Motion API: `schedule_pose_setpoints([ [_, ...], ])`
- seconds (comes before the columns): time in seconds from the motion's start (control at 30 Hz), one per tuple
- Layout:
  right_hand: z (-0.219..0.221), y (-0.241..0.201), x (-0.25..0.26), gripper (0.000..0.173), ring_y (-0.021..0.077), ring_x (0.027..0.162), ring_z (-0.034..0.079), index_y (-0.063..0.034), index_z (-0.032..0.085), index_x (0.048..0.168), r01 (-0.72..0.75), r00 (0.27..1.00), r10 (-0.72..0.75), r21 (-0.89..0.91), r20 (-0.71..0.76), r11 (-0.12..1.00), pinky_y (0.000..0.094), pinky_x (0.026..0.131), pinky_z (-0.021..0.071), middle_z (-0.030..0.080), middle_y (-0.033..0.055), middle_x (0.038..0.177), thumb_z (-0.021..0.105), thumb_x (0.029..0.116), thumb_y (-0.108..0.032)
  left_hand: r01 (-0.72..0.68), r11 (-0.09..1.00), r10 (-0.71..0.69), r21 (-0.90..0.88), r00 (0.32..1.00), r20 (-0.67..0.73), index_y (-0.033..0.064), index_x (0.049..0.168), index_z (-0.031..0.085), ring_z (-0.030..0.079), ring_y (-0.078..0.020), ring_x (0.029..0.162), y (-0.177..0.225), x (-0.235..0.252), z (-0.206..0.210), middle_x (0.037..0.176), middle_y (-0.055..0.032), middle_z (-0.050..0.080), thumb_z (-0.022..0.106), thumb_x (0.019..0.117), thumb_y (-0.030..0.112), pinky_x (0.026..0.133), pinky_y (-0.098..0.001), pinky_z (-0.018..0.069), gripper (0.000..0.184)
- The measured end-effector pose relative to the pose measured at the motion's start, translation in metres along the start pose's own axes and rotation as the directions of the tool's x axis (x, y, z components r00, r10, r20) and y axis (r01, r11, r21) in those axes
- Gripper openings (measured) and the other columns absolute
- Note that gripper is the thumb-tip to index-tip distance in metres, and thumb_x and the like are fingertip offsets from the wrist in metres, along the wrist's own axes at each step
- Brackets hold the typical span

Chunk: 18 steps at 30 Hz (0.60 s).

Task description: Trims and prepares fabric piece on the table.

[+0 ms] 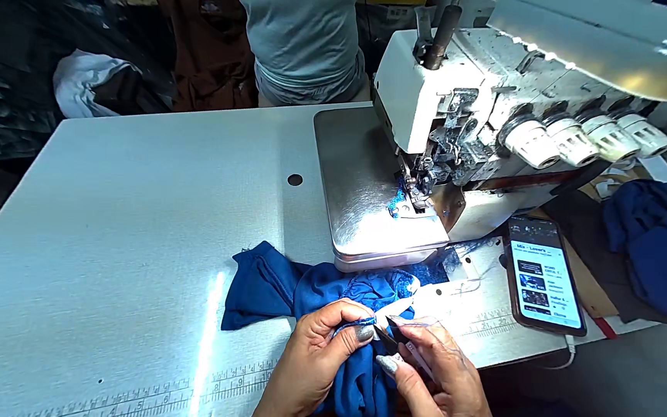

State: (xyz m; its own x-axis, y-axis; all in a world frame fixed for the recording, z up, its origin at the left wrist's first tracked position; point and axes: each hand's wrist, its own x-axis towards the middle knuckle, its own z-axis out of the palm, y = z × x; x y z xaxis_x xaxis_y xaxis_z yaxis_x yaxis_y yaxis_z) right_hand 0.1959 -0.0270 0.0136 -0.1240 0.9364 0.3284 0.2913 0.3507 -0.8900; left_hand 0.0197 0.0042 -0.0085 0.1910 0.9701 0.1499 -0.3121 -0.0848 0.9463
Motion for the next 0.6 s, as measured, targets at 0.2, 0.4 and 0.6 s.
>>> schedule_pose_setpoints([
  [0.2, 0.013, 0.01, -0.006, 0.031, -0.0008, 0.093, 0.063, -0.0001, 0.059, 0.121, -0.011, 0.996, 0.029, 0.199, -0.087, 0.98, 0.0148, 0.084, 0.0551, 0.064, 0.005, 0.108, 0.068, 0.0917, -0.001, 0.028, 0.999, -0.027, -0.044, 1.0, 0.005, 0.0087, 0.101, 0.076, 0.068, -0.0058, 0.1, 0.001, 0.001, 0.001, 0.104, -0.0008, 0.073, 0.067, 0.0972, 0.015, 0.091, -0.023, 0.0553, 0.011],
  [0.4, -0.002, 0.001, 0.008, 0.03, -0.0022, 0.09, 0.063, -0.0044, 0.061, 0.12, -0.013, 0.986, 0.042, 0.181, -0.16, 0.983, 0.0144, 0.08, 0.056, 0.065, 0.0003, 0.109, 0.07, 0.0908, -0.002, 0.009, 1.0, -0.009, -0.01, 1.0, 0.007, 0.0056, 0.101, 0.075, 0.068, -0.0086, 0.102, 0.0, 0.001, 0.0, 0.105, -0.004, 0.074, 0.068, 0.0973, 0.015, 0.093, -0.0252, 0.0555, 0.012],
  [0.6, -0.019, -0.012, 0.007, 0.029, 0.0046, 0.089, 0.064, 0.0108, 0.068, 0.116, -0.063, 0.995, 0.066, -0.048, 0.069, 0.997, 0.0144, 0.08, 0.0539, 0.069, 0.0157, 0.101, 0.067, 0.089, -0.001, 0.011, 1.0, -0.01, 0.018, 1.0, -0.012, 0.0045, 0.101, 0.075, 0.068, -0.0095, 0.101, 0.0, 0.0, 0.0, 0.104, -0.0046, 0.073, 0.066, 0.0979, 0.012, 0.092, -0.0258, 0.056, 0.013],
])
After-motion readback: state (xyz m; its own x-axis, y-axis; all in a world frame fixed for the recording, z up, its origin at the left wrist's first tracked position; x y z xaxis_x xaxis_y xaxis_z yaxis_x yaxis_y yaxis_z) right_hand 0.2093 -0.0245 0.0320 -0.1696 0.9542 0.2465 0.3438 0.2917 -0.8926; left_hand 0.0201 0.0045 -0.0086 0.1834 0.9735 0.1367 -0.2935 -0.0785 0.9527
